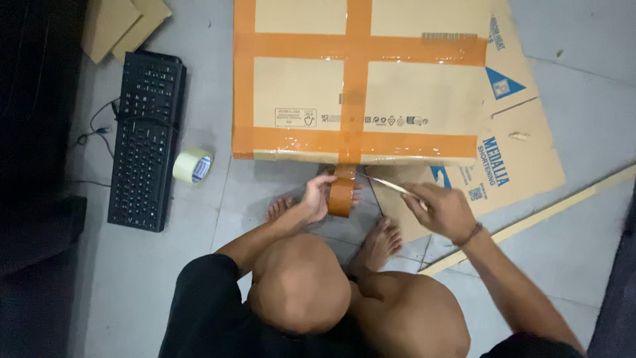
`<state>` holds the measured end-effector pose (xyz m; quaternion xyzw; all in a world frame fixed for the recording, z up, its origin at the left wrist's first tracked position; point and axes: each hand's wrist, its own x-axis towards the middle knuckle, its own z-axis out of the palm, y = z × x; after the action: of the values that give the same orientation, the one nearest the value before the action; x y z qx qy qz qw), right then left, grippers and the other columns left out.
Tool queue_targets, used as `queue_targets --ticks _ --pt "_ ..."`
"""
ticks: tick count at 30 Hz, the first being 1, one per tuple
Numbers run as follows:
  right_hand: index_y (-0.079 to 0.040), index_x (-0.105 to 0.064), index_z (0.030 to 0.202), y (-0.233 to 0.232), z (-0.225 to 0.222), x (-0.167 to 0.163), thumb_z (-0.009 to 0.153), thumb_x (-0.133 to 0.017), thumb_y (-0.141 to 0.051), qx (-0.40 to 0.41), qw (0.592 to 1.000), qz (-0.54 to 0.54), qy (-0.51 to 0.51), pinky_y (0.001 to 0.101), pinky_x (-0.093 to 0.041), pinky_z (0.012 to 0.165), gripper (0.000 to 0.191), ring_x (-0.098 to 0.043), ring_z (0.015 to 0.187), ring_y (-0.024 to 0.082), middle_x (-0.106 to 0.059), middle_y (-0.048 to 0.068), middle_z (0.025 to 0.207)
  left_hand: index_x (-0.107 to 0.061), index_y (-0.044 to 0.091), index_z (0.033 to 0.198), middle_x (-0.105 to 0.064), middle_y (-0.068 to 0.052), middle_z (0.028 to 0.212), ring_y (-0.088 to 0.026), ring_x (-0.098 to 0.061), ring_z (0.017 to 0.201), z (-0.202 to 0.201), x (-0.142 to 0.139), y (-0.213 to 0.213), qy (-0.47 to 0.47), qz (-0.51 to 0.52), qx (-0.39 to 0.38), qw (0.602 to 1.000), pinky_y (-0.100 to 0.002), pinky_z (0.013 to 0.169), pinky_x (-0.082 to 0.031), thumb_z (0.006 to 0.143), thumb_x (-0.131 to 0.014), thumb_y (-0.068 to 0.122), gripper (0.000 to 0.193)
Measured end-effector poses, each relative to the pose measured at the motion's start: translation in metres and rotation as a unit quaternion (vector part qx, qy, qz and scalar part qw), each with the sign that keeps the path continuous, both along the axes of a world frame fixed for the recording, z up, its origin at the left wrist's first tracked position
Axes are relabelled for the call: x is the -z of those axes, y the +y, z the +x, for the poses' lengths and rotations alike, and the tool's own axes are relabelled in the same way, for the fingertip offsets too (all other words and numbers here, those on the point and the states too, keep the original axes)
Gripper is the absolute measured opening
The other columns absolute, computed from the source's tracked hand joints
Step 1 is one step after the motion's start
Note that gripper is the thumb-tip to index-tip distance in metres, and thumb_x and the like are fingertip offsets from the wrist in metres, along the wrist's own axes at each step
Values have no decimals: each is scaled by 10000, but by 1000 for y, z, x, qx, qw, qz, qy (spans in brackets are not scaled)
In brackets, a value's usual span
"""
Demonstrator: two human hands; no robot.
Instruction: The person sits on the floor and seals a cardboard box by wrapping orange packing tape around it. They pull tape from the roll, press it along the box edges and flaps, rotate the box to tape different sides, and cut the tape using a utility knife.
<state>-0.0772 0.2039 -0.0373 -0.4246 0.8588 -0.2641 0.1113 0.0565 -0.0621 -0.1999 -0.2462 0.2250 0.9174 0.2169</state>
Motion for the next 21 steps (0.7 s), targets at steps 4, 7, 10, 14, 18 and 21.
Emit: queue_targets --ticks 4,7,10,14,18,21 --pt "-131 -772 1176 -41 -12 -4 891 -700 -213 -34 991 96 91 426 -524 492 306 -670 561 313 -692 100 695 -436 -72 1448 -630 -236 1366 -359 -677 1168 -1 -6 3 -11 -27 8 1000 -499 1075 -505 922 -446 256 620" --pt "-130 -764 1037 -57 -7 20 896 -674 -259 -5 986 96 137 424 -559 577 211 -698 654 313 -716 109 813 -464 -79 1432 -668 -238 1336 -326 -710 1131 -1 -26 4 -16 -16 21 1000 -476 1038 -542 949 -463 286 605" --pt "-164 -760 909 -34 -14 50 977 -635 -314 9 959 274 76 440 -576 649 207 -716 714 305 -722 115 824 -470 -62 1409 -690 -204 1212 -303 -725 942 -2 -52 1 -43 -23 73 996 -426 818 -612 1026 -499 380 586" --pt "-234 -799 976 64 -31 83 896 -654 -465 84 923 363 -92 497 -577 722 284 -718 810 361 -751 143 861 -392 122 1415 -721 -198 1033 -294 -705 731 -31 -65 -5 17 -191 257 947 -361 545 -591 965 -504 334 509" --pt "-149 -754 1170 132 -44 115 837 -703 -416 254 921 219 -196 441 -577 773 429 -730 839 315 -757 143 1025 -465 -9 1379 -707 -170 1019 -233 -694 788 -67 -32 -9 51 -42 320 945 -321 615 -602 1053 -568 301 462" --pt "22 -585 1276 129 -74 119 1088 -662 -356 349 863 -213 -297 440 -469 1029 430 -629 1130 214 -686 210 1250 -501 -47 1353 -701 -146 1035 -218 -703 851 -68 1 -18 19 45 282 958 -324 673 -605 1061 -614 274 448"
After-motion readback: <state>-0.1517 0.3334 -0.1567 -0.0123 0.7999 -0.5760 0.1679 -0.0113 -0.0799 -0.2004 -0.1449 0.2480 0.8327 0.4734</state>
